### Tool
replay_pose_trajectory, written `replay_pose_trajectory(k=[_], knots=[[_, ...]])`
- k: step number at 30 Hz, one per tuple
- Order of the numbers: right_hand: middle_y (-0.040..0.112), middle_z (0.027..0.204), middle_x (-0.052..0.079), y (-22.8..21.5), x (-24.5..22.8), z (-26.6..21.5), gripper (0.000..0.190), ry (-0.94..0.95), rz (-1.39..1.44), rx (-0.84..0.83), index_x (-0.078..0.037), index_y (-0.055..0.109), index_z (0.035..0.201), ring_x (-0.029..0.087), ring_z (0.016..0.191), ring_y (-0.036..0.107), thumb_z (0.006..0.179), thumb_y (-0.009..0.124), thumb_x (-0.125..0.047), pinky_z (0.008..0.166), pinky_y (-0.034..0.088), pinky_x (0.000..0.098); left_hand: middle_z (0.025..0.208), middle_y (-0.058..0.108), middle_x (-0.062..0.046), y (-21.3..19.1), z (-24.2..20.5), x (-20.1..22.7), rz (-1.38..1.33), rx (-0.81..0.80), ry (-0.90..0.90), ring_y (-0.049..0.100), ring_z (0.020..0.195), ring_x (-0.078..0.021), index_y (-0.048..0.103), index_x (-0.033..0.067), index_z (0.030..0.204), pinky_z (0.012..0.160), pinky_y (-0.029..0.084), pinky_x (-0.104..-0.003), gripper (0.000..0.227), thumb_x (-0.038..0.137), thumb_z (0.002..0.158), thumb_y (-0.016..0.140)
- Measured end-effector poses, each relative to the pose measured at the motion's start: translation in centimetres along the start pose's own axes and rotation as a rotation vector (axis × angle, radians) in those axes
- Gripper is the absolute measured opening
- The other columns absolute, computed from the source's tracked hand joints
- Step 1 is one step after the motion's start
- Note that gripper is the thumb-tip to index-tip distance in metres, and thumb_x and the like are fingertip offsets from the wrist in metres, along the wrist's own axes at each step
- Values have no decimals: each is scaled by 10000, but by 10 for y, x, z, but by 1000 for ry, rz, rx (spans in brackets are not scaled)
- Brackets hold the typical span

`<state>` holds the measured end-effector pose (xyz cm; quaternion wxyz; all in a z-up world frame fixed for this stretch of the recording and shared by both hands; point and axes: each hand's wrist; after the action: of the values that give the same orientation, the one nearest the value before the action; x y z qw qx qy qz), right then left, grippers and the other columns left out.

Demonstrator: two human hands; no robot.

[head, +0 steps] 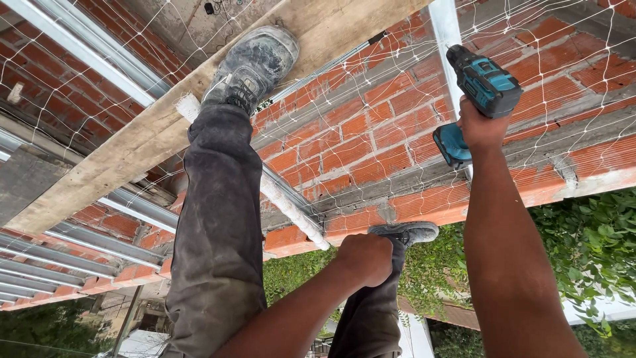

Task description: Installing metal frames onto a brick wall using a power drill and screws

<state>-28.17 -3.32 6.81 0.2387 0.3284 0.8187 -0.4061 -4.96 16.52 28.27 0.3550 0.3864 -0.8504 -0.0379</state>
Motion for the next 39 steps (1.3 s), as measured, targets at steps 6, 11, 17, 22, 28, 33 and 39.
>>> replay_pose_trajectory(k=[6, 11, 17, 22, 28, 33, 39], knots=[[648, 686, 130, -3, 17, -4, 128, 78, 42, -1, -21, 696, 885, 207, 537, 661, 997, 634, -9, 476, 529, 308, 886, 719, -228, -2, -2, 0, -13, -7, 10, 747, 898, -491, 729, -22, 984, 773, 590, -606, 299, 131, 917, 481], [652, 689, 130, -3, 13, -2, 125, 84, 56, 1, -9, 704, 903, 208, 541, 661, 1000, 625, -14, 474, 536, 315, 886, 723, -228, 5, 1, -3, -17, -8, 11, 748, 894, -492, 735, -17, 986, 765, 595, -605, 304, 145, 922, 486], [643, 706, 170, -10, 7, 4, 77, -22, 29, -40, 8, 674, 937, 260, 580, 680, 1006, 659, 38, 483, 524, 339, 931, 727, -233, -2, 0, 1, -12, -40, 2, 745, 930, -487, 731, -28, 1032, 773, 590, -604, 326, 143, 928, 473], [737, 1204, 176, -22, 24, 18, 363, -218, -279, -108, 26, 654, 1298, 346, 1138, 717, 995, 802, -107, 964, 577, 476, 1082, 736, -152, 1, 1, 8, 80, -105, -89, 699, 970, -382, 720, 61, 1072, 798, 552, -538, 300, 249, 959, 515], [750, 978, 119, -51, -2, 28, 287, -217, -728, -290, -89, 765, 1090, 326, 863, 740, 1018, 847, -354, 700, 570, 469, 1022, 745, -122, 2, 1, 9, 63, -98, -72, 695, 921, -355, 727, 74, 1017, 741, 563, -536, 291, 259, 983, 504], [678, 1011, 151, -38, -16, 31, 460, 85, -364, -379, -33, 584, 1387, 285, 894, 655, 990, 767, -176, 749, 528, 455, 1102, 733, -163, -17, -9, 20, 30, -159, -86, 699, 985, -360, 710, 45, 1103, 789, 575, -523, 229, 154, 950, 578], [628, 716, 38, -20, 14, 28, 136, 364, -267, -236, -133, 634, 919, 173, 572, 608, 1025, 715, -156, 553, 520, 369, 1085, 726, -185, -14, -4, 18, 20, -159, -71, 702, 952, -375, 721, 31, 1087, 721, 577, -529, 261, 95, 922, 529]])
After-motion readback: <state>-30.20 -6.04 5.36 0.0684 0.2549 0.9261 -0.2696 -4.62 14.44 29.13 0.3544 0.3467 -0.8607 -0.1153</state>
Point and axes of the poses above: each hand's wrist, its own z-axis towards the middle knuckle, its own y-axis out of the palm, x = y × z
